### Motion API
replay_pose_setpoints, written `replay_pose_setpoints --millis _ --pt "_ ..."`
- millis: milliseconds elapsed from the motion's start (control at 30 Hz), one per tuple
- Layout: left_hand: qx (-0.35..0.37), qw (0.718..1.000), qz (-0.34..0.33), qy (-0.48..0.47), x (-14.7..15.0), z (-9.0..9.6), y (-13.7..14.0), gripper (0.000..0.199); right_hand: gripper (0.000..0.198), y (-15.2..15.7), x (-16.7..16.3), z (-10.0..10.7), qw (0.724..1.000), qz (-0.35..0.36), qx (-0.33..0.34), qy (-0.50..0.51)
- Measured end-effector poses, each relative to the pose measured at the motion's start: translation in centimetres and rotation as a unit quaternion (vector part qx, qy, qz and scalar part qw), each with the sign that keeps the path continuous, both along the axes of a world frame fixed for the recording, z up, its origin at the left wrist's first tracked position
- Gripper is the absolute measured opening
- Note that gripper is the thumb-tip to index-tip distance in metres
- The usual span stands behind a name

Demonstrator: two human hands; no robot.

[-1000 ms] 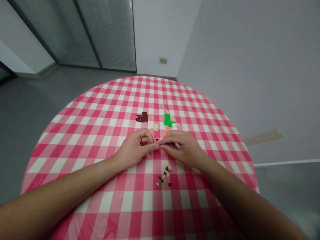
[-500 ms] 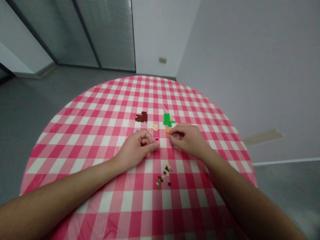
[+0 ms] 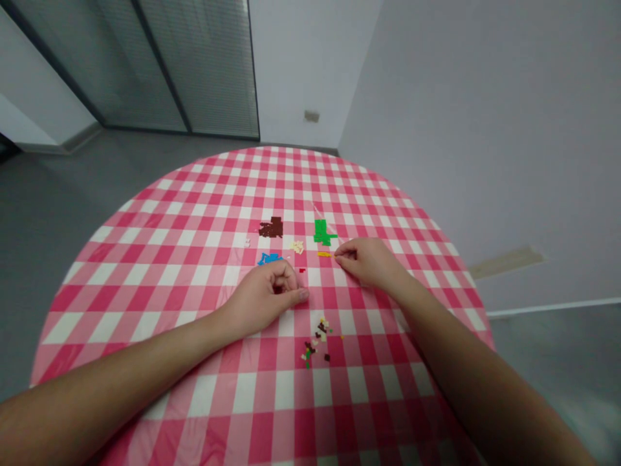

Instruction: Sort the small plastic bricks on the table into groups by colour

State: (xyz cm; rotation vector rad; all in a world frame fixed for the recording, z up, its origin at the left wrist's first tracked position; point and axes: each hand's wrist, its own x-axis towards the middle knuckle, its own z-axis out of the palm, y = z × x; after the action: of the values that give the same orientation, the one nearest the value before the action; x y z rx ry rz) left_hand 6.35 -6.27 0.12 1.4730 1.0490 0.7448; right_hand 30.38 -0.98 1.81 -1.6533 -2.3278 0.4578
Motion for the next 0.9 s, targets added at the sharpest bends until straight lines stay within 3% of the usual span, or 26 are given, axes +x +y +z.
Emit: replay_pose_setpoints --millis 267,567,800,900 --pt "0.052 0.998 -0.017 0.045 -0.1 0.1 0.0 0.021 0.018 0.0 -0.1 -0.1 0.999 -0.031 -0.025 -0.010" --pt "0.126 0.978 -0.108 0.129 -0.2 0.3 -0.5 0.007 0.018 -0.1 -0.5 -0.1 0.999 -0.038 -0.034 -0.005" --pt "0.256 0.925 -0.240 0.146 -0.4 0.5 -0.5 0.016 0.018 -0.2 -0.4 0.2 0.999 -0.031 -0.026 -0.001" --pt "0.295 0.906 -0.258 0.162 -0.3 0.1 -0.7 0.021 0.017 -0.9 -0.3 1.3 0.997 0.034 -0.065 0.032"
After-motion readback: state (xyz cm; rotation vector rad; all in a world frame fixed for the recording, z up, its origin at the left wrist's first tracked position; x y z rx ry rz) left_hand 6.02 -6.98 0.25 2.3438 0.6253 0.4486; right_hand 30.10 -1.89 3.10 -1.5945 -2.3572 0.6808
